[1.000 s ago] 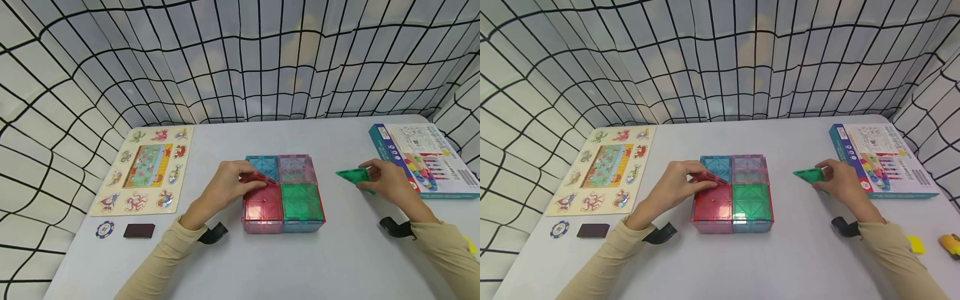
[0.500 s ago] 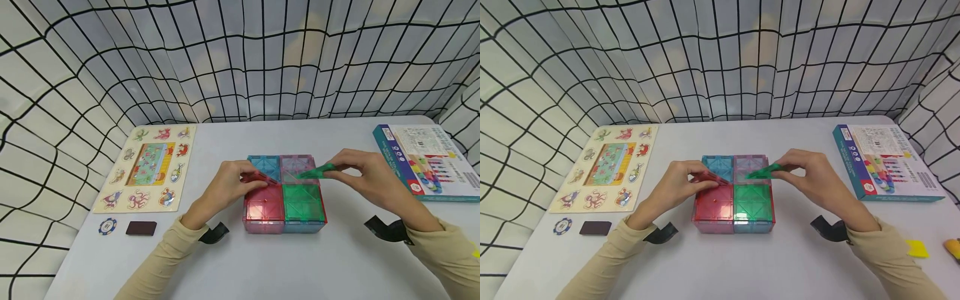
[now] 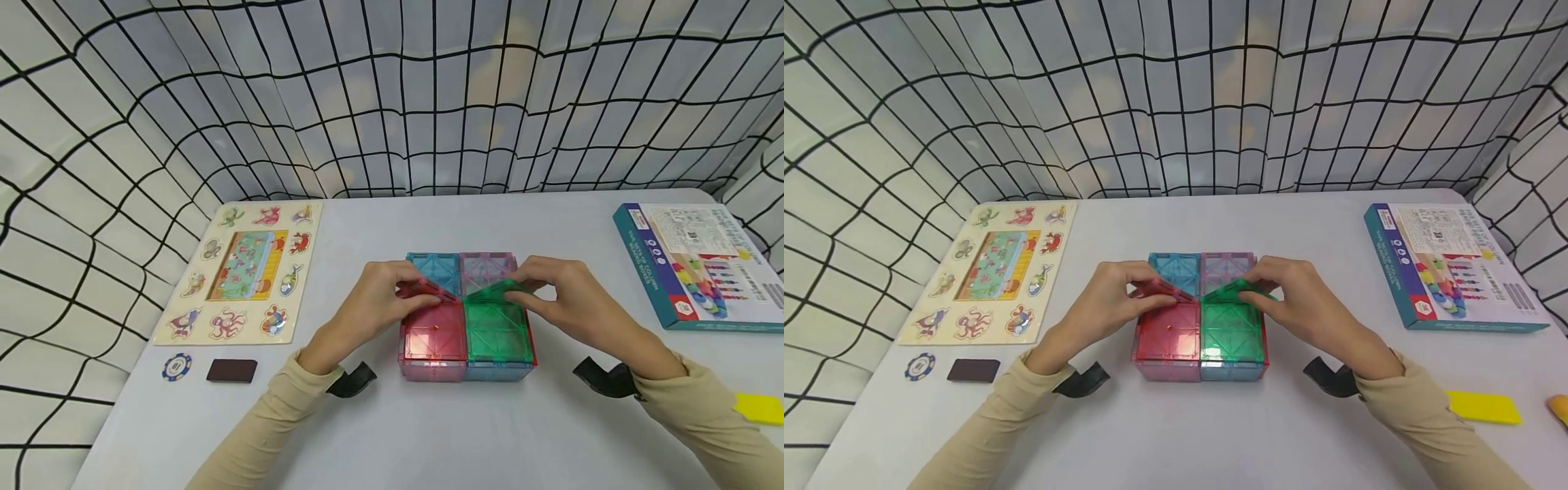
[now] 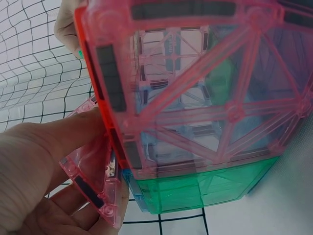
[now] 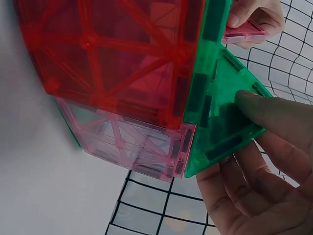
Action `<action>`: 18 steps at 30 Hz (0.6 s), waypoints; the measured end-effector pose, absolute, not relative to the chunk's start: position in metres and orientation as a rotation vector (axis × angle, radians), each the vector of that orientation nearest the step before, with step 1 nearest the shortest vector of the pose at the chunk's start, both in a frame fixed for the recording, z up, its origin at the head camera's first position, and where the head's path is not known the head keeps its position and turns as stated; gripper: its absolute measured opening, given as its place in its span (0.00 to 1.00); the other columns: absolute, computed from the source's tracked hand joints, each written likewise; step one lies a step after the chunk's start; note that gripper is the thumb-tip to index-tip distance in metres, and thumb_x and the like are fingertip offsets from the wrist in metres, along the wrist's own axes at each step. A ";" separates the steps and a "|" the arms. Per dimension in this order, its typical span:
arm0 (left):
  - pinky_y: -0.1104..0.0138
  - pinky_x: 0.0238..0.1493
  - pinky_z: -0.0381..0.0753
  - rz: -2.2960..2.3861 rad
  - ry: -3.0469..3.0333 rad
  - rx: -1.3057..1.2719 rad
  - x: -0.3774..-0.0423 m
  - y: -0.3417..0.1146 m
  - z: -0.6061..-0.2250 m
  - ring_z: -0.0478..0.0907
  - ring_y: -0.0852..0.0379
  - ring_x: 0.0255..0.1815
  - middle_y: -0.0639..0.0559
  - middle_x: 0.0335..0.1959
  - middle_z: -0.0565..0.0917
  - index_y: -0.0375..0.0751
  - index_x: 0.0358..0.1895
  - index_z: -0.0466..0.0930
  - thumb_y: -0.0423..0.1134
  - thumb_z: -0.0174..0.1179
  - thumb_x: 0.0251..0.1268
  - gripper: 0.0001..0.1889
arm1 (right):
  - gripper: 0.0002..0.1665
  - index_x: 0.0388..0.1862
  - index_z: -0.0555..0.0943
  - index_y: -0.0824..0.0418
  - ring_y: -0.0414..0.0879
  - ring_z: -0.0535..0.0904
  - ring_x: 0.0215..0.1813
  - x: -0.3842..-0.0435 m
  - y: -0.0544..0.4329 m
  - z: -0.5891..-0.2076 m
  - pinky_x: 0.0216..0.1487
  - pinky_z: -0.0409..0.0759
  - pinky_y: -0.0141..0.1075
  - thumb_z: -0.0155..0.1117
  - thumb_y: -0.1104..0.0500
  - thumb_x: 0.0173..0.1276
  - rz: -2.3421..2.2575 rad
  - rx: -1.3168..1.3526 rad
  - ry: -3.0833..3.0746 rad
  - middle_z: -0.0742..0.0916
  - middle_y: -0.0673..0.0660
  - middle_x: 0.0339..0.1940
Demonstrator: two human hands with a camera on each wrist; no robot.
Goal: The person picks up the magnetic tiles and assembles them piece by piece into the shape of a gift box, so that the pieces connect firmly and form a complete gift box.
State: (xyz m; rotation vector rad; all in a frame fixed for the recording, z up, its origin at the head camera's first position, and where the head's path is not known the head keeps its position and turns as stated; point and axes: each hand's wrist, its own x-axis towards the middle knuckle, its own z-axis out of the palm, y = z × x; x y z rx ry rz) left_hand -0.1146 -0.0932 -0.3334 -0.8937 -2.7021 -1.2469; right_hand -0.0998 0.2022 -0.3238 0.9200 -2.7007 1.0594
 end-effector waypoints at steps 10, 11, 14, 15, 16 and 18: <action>0.71 0.35 0.81 -1.226 -2.689 -0.923 -0.113 -0.092 -0.335 0.77 0.60 0.33 0.51 0.34 0.87 0.36 0.38 0.91 0.33 0.78 0.59 0.07 | 0.22 0.55 0.86 0.59 0.46 0.85 0.50 -0.097 0.209 -0.319 0.52 0.83 0.30 0.80 0.64 0.63 1.066 0.880 -2.757 0.88 0.49 0.47; 0.72 0.35 0.81 -1.228 -2.688 -0.924 -0.113 -0.092 -0.335 0.77 0.60 0.33 0.51 0.35 0.87 0.36 0.38 0.91 0.32 0.78 0.59 0.07 | 0.22 0.56 0.86 0.58 0.46 0.85 0.51 -0.096 0.210 -0.318 0.52 0.82 0.28 0.80 0.64 0.63 1.068 0.873 -2.759 0.88 0.49 0.48; 0.71 0.35 0.80 -1.218 -2.674 -0.943 -0.114 -0.093 -0.335 0.77 0.59 0.35 0.51 0.36 0.87 0.37 0.40 0.91 0.33 0.78 0.59 0.08 | 0.23 0.58 0.85 0.58 0.48 0.83 0.54 -0.096 0.215 -0.316 0.54 0.76 0.22 0.79 0.64 0.65 1.075 0.857 -2.745 0.87 0.51 0.52; 0.71 0.35 0.80 -1.210 -2.664 -0.952 -0.114 -0.093 -0.335 0.77 0.58 0.36 0.51 0.38 0.86 0.37 0.42 0.90 0.33 0.78 0.59 0.10 | 0.22 0.58 0.84 0.58 0.49 0.83 0.55 -0.096 0.217 -0.315 0.55 0.75 0.20 0.78 0.64 0.66 1.076 0.844 -2.738 0.86 0.52 0.53; 0.70 0.37 0.82 -1.199 -2.654 -0.960 -0.113 -0.094 -0.336 0.77 0.58 0.37 0.49 0.40 0.86 0.36 0.45 0.89 0.34 0.79 0.58 0.13 | 0.22 0.60 0.84 0.58 0.50 0.83 0.56 -0.096 0.220 -0.315 0.55 0.73 0.18 0.76 0.64 0.67 1.086 0.818 -2.738 0.86 0.53 0.55; 0.66 0.42 0.84 -1.197 -2.637 -0.952 -0.111 -0.097 -0.334 0.78 0.55 0.43 0.47 0.47 0.84 0.35 0.53 0.86 0.37 0.80 0.58 0.21 | 0.20 0.61 0.83 0.59 0.52 0.82 0.57 -0.093 0.225 -0.315 0.55 0.70 0.15 0.72 0.63 0.72 1.104 0.745 -2.732 0.84 0.55 0.56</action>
